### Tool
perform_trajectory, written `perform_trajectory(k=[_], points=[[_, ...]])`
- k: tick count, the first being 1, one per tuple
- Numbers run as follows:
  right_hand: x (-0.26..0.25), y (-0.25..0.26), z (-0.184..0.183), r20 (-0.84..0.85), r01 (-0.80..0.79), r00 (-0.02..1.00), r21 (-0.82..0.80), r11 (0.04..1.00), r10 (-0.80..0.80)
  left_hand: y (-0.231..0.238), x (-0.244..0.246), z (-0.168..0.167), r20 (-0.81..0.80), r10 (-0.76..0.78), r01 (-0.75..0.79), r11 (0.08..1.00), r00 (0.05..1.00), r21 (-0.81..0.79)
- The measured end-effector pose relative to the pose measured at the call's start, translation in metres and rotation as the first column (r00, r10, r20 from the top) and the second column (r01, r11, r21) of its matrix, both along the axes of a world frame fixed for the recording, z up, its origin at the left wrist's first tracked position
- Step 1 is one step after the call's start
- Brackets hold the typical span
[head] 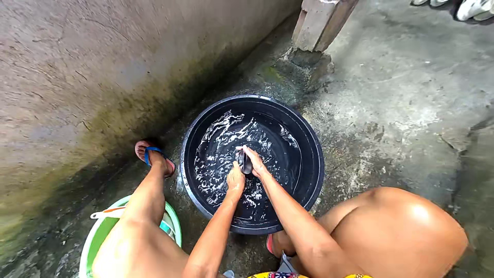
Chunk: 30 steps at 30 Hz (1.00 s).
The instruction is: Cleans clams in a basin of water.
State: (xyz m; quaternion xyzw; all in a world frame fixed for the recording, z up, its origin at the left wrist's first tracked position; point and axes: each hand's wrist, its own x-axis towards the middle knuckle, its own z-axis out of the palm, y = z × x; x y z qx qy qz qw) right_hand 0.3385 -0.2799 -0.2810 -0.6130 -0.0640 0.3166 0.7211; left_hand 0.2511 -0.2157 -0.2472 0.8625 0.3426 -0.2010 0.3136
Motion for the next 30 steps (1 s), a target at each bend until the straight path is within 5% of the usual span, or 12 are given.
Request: perform_trajectory(k=[3, 6, 9, 12, 13, 17, 19, 22, 25, 28, 30], points=[[-0.003, -0.01, -0.02, 0.003, -0.089, 0.996, -0.106, 0.99, 0.089, 0.005, 0.002, -0.009, -0.086, 0.031, -0.032, 0.999, 0.996, -0.008], [-0.006, -0.019, -0.047, -0.055, -0.064, 0.997, -0.219, 0.974, 0.053, 0.023, 0.003, -0.031, -0.091, -0.025, -0.001, 0.963, 0.996, -0.27], [-0.015, -0.028, -0.067, -0.268, 0.072, 0.955, -0.21, 0.975, -0.128, 0.033, -0.013, -0.07, -0.049, 0.218, -0.195, 0.723, 0.975, -0.663], [-0.033, -0.039, -0.086, -0.417, 0.157, 0.881, -0.19, 0.969, -0.224, 0.03, -0.025, -0.095, -0.202, 0.263, -0.309, 0.476, 0.943, -0.823], [-0.041, -0.04, -0.086, -0.453, 0.19, 0.857, -0.166, 0.968, -0.246, 0.026, -0.03, -0.098, -0.21, 0.242, -0.305, 0.483, 0.947, -0.821], [-0.046, -0.039, -0.046, -0.619, 0.325, 0.735, -0.038, 0.945, -0.277, 0.016, -0.037, -0.079, -0.066, 0.127, -0.141, 0.776, 0.99, -0.615], [-0.028, -0.04, -0.025, -0.484, 0.189, 0.868, 0.122, 0.974, -0.108, 0.022, -0.031, -0.066, 0.064, 0.118, -0.047, 0.749, 0.991, -0.661], [0.004, -0.037, 0.001, -0.21, -0.069, 0.968, 0.309, 0.948, 0.139, 0.028, -0.011, -0.032, 0.141, 0.238, -0.016, 0.559, 0.961, -0.829], [0.024, -0.033, 0.026, -0.029, -0.271, 0.96, 0.156, 0.95, 0.278, 0.038, 0.007, -0.008, 0.134, 0.29, -0.014, 0.459, 0.947, -0.889], [0.028, -0.025, 0.021, 0.126, -0.183, 0.973, -0.097, 0.978, 0.194, 0.046, 0.011, -0.009, 0.088, 0.188, 0.007, 0.395, 0.978, -0.918], [0.023, -0.021, 0.007, 0.118, 0.006, 0.993, -0.09, 0.996, 0.004, 0.044, 0.008, -0.021, 0.061, 0.054, 0.04, 0.335, 0.997, -0.941]])
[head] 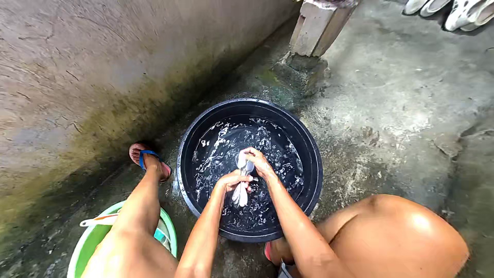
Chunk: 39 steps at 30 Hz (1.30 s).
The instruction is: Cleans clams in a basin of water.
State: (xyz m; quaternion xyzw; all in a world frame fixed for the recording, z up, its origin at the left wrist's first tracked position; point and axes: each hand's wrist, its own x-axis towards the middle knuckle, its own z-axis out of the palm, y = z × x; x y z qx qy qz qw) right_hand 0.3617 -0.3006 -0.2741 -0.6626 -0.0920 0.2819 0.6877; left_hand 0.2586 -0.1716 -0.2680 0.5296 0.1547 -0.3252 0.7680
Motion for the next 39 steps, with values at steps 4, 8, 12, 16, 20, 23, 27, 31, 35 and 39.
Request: perform_trajectory(k=[4, 8, 12, 16, 20, 23, 27, 31, 35, 39], points=[[-0.009, -0.013, -0.015, -0.37, -0.126, 0.899, 0.288, 0.949, 0.232, -0.006, -0.011, -0.03, 0.011, -0.071, 0.072, 0.988, 0.997, -0.139], [-0.012, -0.023, -0.044, -0.389, -0.243, 0.866, 0.222, 0.945, 0.314, -0.007, -0.02, -0.06, -0.104, 0.081, -0.095, 0.985, 0.991, -0.143], [-0.032, -0.013, -0.078, -0.283, -0.141, 0.957, -0.236, 0.962, 0.071, -0.013, -0.028, -0.08, -0.249, 0.138, -0.128, 0.99, 0.959, 0.056], [-0.059, -0.007, -0.076, -0.1, -0.066, 0.995, -0.637, 0.768, 0.002, -0.03, -0.031, -0.066, -0.062, 0.046, 0.0, 0.806, 0.997, 0.592], [-0.038, -0.005, -0.043, 0.12, -0.041, 0.982, -0.619, 0.784, 0.146, -0.03, -0.019, -0.035, 0.054, 0.017, -0.052, 0.651, 0.998, 0.757], [-0.017, 0.008, -0.02, 0.234, 0.082, 0.97, -0.565, 0.821, 0.064, -0.032, -0.003, -0.017, 0.122, 0.121, -0.172, 0.64, 0.985, 0.749], [-0.003, 0.004, -0.008, 0.032, -0.176, 0.977, -0.438, 0.882, 0.211, -0.015, 0.008, -0.004, 0.119, 0.164, -0.197, 0.634, 0.979, 0.748], [-0.008, 0.004, -0.015, 0.03, -0.109, 0.991, -0.415, 0.903, 0.133, -0.014, 0.001, -0.004, 0.182, 0.01, -0.156, 0.562, 0.983, 0.813], [-0.011, 0.005, -0.029, 0.033, -0.145, 0.985, -0.348, 0.926, 0.167, -0.009, -0.007, -0.016, 0.143, -0.025, -0.103, 0.57, 0.989, 0.815], [-0.026, 0.009, -0.056, 0.087, 0.049, 0.996, -0.483, 0.874, -0.008, -0.014, -0.014, -0.045, 0.101, 0.181, -0.2, 0.697, 0.978, 0.689]])
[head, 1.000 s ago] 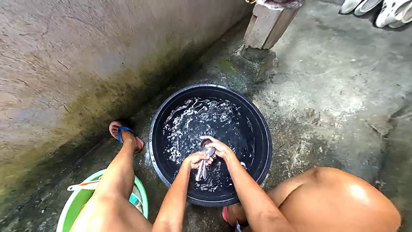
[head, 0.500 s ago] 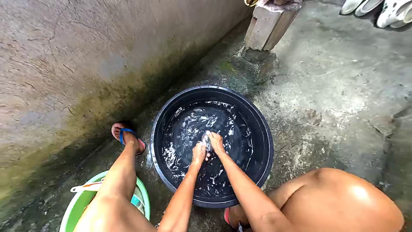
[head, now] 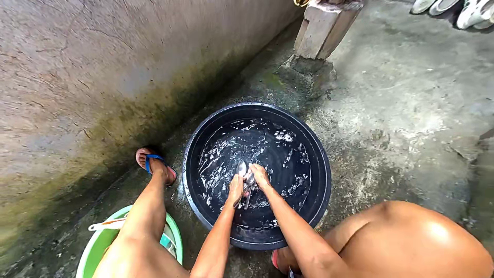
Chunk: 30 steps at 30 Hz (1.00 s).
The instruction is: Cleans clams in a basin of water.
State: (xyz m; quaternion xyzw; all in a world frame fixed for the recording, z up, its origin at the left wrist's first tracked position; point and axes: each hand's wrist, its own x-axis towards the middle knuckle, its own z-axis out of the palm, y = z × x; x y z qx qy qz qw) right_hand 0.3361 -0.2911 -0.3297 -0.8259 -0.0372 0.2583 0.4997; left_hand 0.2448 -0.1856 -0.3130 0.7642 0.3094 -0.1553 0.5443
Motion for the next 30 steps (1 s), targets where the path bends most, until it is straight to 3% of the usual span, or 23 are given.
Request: perform_trajectory(k=[2, 4, 8, 11, 15, 16, 18, 20, 24, 26, 28, 30], points=[[-0.011, -0.004, -0.009, -0.084, 0.036, 0.996, -0.057, 0.998, -0.041, -0.002, -0.008, -0.021, 0.033, 0.044, -0.038, 0.988, 0.998, -0.15], [-0.025, -0.013, -0.02, -0.209, 0.014, 0.978, -0.063, 0.998, -0.027, -0.002, -0.018, -0.029, 0.012, -0.021, 0.024, 0.962, 1.0, -0.272], [-0.042, -0.03, -0.02, -0.413, -0.058, 0.909, 0.028, 0.998, 0.064, 0.003, -0.029, -0.006, -0.268, -0.211, 0.136, 0.953, 0.94, -0.272], [-0.024, -0.029, 0.005, -0.226, -0.249, 0.947, -0.065, 0.966, 0.229, -0.004, -0.023, 0.005, -0.142, -0.159, 0.114, 0.952, 0.977, -0.283], [0.003, -0.005, 0.043, 0.112, -0.15, 0.979, -0.166, 0.975, 0.169, -0.02, 0.004, 0.013, 0.034, 0.158, -0.134, 0.917, 0.987, -0.375], [0.009, -0.004, 0.048, 0.116, -0.15, 0.979, -0.134, 0.98, 0.165, -0.02, 0.01, 0.017, 0.035, 0.208, -0.173, 0.884, 0.978, -0.434], [0.025, -0.008, 0.055, 0.032, -0.312, 0.95, 0.003, 0.95, 0.311, -0.013, 0.017, 0.021, 0.026, 0.248, -0.188, 0.797, 0.968, -0.574], [0.035, -0.013, 0.06, 0.025, -0.425, 0.905, 0.036, 0.904, 0.425, -0.004, 0.015, 0.022, 0.061, 0.189, -0.1, 0.735, 0.98, -0.671], [0.026, -0.005, 0.043, 0.051, -0.159, 0.984, -0.152, 0.975, 0.169, -0.003, 0.014, 0.023, 0.032, 0.071, -0.038, 0.804, 0.997, -0.593], [0.019, -0.011, 0.024, -0.024, -0.16, 0.987, 0.014, 0.987, 0.161, 0.0, 0.011, 0.009, -0.016, 0.086, -0.078, 0.796, 0.996, -0.6], [0.014, -0.02, 0.008, -0.156, -0.262, 0.94, 0.237, 0.935, 0.303, 0.006, 0.002, -0.007, -0.069, 0.148, -0.159, 0.78, 0.987, -0.605], [0.007, -0.022, 0.001, -0.237, -0.256, 0.924, 0.196, 0.946, 0.3, 0.01, -0.006, -0.024, -0.107, 0.134, -0.17, 0.842, 0.985, -0.512]])
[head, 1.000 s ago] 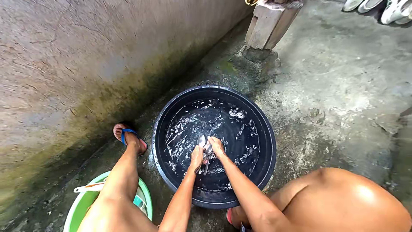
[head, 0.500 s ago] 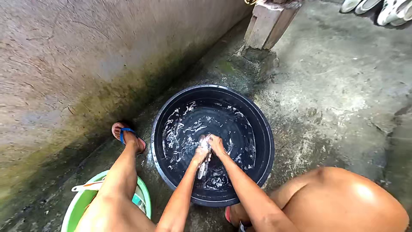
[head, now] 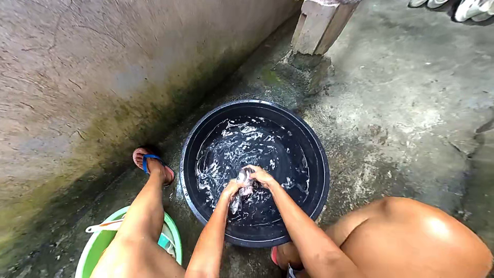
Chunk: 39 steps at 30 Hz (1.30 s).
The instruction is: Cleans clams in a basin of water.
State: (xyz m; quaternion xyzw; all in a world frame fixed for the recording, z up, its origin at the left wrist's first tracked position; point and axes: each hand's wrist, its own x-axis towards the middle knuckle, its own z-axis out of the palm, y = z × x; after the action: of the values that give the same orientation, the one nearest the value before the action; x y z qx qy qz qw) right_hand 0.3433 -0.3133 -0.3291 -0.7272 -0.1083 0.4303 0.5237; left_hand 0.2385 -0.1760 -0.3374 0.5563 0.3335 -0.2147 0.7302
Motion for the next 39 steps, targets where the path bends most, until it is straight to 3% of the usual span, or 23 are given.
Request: perform_trajectory(k=[3, 5, 7, 9, 11, 13, 16, 19, 21, 24, 26, 29, 33, 35, 37, 39], points=[[-0.028, 0.005, -0.005, 0.115, 0.012, 0.993, -0.396, 0.918, 0.037, -0.01, -0.009, -0.005, -0.16, -0.216, 0.249, 0.942, 0.963, 0.224], [-0.047, 0.005, -0.011, 0.129, 0.026, 0.991, -0.499, 0.866, 0.045, -0.019, -0.015, 0.007, -0.22, -0.328, 0.388, 0.851, 0.919, 0.353], [-0.051, 0.003, -0.018, 0.128, 0.184, 0.981, -0.406, 0.895, -0.143, -0.018, -0.02, 0.019, -0.161, -0.406, 0.433, 0.782, 0.9, 0.449], [-0.035, 0.003, -0.011, 0.049, 0.184, 0.983, -0.209, 0.96, -0.178, -0.014, -0.015, 0.018, -0.062, -0.301, 0.294, 0.835, 0.952, 0.466], [-0.009, 0.005, 0.006, 0.128, 0.057, 0.991, -0.087, 0.995, -0.045, -0.012, -0.007, 0.015, 0.068, -0.059, 0.036, 0.956, 0.996, 0.292], [0.009, 0.015, 0.032, 0.3, 0.049, 0.954, -0.172, 0.984, 0.005, -0.013, 0.001, 0.028, 0.147, 0.085, -0.093, 0.994, 0.985, 0.052], [0.013, 0.026, 0.055, 0.391, 0.149, 0.919, -0.228, 0.962, -0.05, -0.009, 0.012, 0.05, 0.178, 0.125, -0.128, 0.992, 0.976, 0.005], [0.021, 0.019, 0.058, 0.255, -0.079, 0.962, -0.103, 0.992, 0.103, 0.002, 0.016, 0.045, 0.164, 0.098, -0.131, 0.969, 0.982, 0.207], [0.021, 0.015, 0.055, 0.275, -0.116, 0.95, -0.13, 0.985, 0.148, 0.004, 0.014, 0.038, 0.089, 0.012, -0.043, 0.935, 0.996, 0.353], [0.011, 0.019, 0.041, 0.383, 0.115, 0.924, -0.291, 0.95, 0.006, -0.007, 0.01, 0.037, 0.059, -0.025, 0.008, 0.961, 0.998, 0.276], [0.006, 0.016, 0.034, 0.343, 0.134, 0.939, -0.318, 0.939, -0.018, -0.011, 0.007, 0.034, 0.058, -0.05, 0.036, 0.974, 0.997, 0.222], [0.007, 0.006, 0.025, 0.138, -0.059, 0.987, -0.164, 0.985, 0.083, -0.005, 0.006, 0.025, 0.04, -0.072, 0.059, 0.961, 0.997, 0.271], [0.012, 0.014, 0.027, 0.292, 0.167, 0.951, -0.229, 0.959, -0.096, -0.012, 0.011, 0.026, 0.173, -0.07, 0.045, 0.989, 0.982, 0.144], [0.007, 0.014, 0.013, 0.197, 0.217, 0.962, -0.132, 0.967, -0.189, -0.012, 0.013, 0.025, 0.141, 0.002, -0.019, 0.993, 0.99, 0.115], [0.003, 0.006, -0.002, -0.004, 0.153, 0.988, 0.007, 0.988, -0.153, -0.008, 0.013, 0.018, 0.087, 0.083, -0.091, 0.991, 0.993, 0.095], [-0.002, 0.0, -0.01, -0.029, 0.164, 0.986, -0.019, 0.986, -0.165, -0.005, 0.008, 0.009, 0.046, 0.087, -0.092, 0.987, 0.995, 0.132]])
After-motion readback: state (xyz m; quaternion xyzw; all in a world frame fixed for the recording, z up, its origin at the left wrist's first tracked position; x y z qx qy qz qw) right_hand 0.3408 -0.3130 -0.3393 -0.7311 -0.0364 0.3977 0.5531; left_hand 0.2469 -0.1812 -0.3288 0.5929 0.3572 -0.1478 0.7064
